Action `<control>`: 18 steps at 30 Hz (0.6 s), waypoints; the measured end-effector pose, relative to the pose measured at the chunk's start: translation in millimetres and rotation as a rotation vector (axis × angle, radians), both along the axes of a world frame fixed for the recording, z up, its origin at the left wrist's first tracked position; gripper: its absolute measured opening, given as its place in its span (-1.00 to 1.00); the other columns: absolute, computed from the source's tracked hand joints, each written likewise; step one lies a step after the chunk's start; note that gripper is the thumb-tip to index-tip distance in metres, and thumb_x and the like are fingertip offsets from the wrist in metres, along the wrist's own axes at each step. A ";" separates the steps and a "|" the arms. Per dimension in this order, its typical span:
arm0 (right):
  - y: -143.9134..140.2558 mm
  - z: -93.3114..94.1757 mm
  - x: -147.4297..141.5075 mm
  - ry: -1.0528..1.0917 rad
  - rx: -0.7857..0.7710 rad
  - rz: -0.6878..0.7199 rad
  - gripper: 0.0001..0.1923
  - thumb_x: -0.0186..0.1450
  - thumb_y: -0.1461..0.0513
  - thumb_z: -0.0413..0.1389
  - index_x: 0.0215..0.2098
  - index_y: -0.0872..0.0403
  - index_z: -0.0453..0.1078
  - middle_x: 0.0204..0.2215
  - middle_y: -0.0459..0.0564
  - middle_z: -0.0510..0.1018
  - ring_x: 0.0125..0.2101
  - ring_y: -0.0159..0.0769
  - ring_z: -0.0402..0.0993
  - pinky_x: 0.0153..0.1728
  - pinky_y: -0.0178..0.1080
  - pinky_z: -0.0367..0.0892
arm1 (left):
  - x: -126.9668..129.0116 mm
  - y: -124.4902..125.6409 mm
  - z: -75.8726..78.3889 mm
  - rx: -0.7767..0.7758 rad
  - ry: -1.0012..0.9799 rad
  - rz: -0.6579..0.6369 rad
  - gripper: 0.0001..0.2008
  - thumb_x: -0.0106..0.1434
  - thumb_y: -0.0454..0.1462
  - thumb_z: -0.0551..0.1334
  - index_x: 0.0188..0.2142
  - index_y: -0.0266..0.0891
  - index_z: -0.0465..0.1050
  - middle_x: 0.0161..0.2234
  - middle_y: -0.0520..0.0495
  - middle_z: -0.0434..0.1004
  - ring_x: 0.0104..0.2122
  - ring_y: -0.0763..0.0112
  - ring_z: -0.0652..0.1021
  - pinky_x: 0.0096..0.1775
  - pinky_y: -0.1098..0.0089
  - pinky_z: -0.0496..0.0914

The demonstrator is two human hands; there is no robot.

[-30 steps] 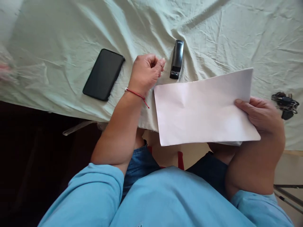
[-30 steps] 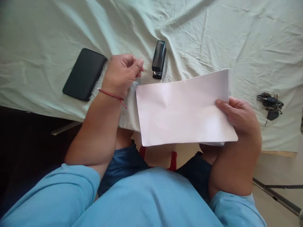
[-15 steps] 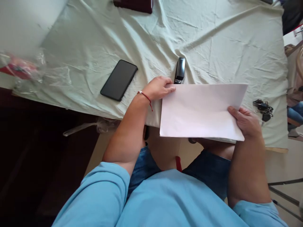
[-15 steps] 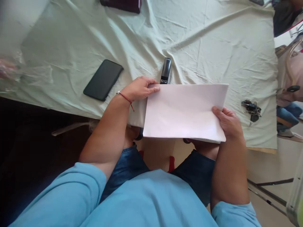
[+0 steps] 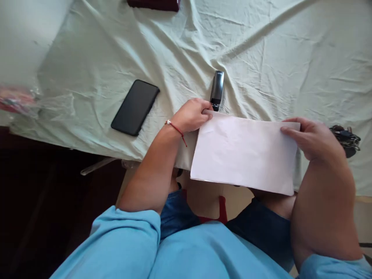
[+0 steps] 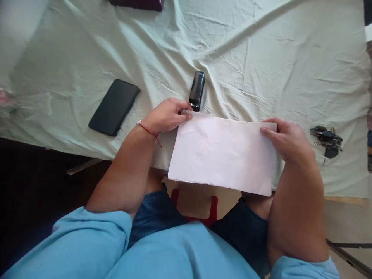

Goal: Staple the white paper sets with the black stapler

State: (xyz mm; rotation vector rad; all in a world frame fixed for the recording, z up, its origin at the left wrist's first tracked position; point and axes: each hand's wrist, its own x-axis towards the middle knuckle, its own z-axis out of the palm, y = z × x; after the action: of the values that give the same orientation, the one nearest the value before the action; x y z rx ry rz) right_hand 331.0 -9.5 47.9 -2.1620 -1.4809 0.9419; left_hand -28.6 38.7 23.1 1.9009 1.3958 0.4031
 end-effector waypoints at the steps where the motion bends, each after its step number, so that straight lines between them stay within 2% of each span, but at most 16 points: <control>1: 7.9 4.4 -4.4 -0.070 0.008 0.012 -0.63 0.06 0.05 0.19 -0.19 -0.01 0.55 -0.50 -0.14 0.44 -0.48 -0.50 0.24 -0.46 -0.43 0.06 | -2.6 -2.1 -1.2 -0.002 -0.042 0.025 -0.83 0.18 -0.31 0.23 -0.34 -0.23 0.64 -0.43 -0.02 0.57 -0.34 0.28 0.52 -0.24 0.31 0.37; 3: 19.4 9.8 -15.7 -0.222 0.052 0.022 -0.70 0.10 0.16 0.16 -0.20 -0.04 0.57 -0.47 -0.14 0.44 -0.42 -0.49 0.23 -0.40 -0.42 0.03 | -8.4 -7.1 -2.9 -0.015 -0.112 0.078 -0.87 0.19 -0.27 0.23 -0.38 -0.20 0.58 -0.45 0.01 0.53 -0.35 0.29 0.49 -0.29 0.33 0.33; 7: 22.5 2.3 -36.1 -0.351 0.078 0.023 -0.69 0.16 0.15 0.15 -0.13 -0.04 0.56 -0.42 -0.13 0.46 -0.38 -0.48 0.25 -0.30 -0.38 0.08 | -20.8 -19.4 -3.0 -0.112 -0.239 0.196 -0.88 0.20 -0.23 0.28 -0.29 -0.18 0.57 -0.43 0.04 0.54 -0.39 0.34 0.47 -0.35 0.36 0.30; 10: 14.8 -11.1 -41.9 -0.345 0.125 0.007 -0.64 0.22 0.09 0.10 -0.06 -0.04 0.53 -0.39 -0.14 0.47 -0.40 -0.51 0.26 -0.30 -0.40 0.12 | -28.4 -28.4 1.4 -0.191 -0.361 0.274 -0.88 0.24 -0.21 0.31 -0.25 -0.18 0.57 -0.43 0.03 0.54 -0.40 0.36 0.47 -0.37 0.38 0.30; 12: 10.7 -17.7 -43.3 -0.215 0.183 -0.040 -0.62 0.23 0.03 0.10 -0.04 -0.06 0.52 -0.37 -0.17 0.48 -0.42 -0.53 0.27 -0.36 -0.43 0.13 | -30.8 -32.5 5.8 -0.214 -0.418 0.321 -0.90 0.25 -0.22 0.33 -0.26 -0.19 0.57 -0.43 0.03 0.55 -0.41 0.38 0.47 -0.37 0.39 0.31; 15: 8.6 -21.5 -46.2 -0.179 0.233 -0.114 -0.62 0.26 0.00 0.07 -0.06 -0.04 0.53 -0.37 -0.17 0.47 -0.44 -0.56 0.25 -0.39 -0.45 0.13 | -29.1 -34.9 10.2 -0.197 -0.464 0.371 -0.94 0.25 -0.27 0.35 -0.28 -0.20 0.58 -0.45 0.04 0.53 -0.43 0.43 0.45 -0.38 0.40 0.29; 18: 9.1 -21.4 -50.1 -0.194 0.239 -0.130 -0.63 0.29 0.00 0.06 -0.10 0.00 0.52 -0.40 -0.17 0.43 -0.46 -0.57 0.17 -0.42 -0.47 0.08 | -23.5 -34.4 8.2 -0.163 -0.537 0.424 -0.96 0.26 -0.29 0.33 -0.29 -0.21 0.55 -0.41 0.02 0.56 -0.40 0.43 0.48 -0.36 0.41 0.34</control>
State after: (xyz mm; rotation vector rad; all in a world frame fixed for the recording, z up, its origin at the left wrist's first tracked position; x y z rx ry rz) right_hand 281.0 -0.3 26.5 -2.1889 -1.4347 0.4953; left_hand -52.1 4.3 31.3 1.2289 1.3936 0.9002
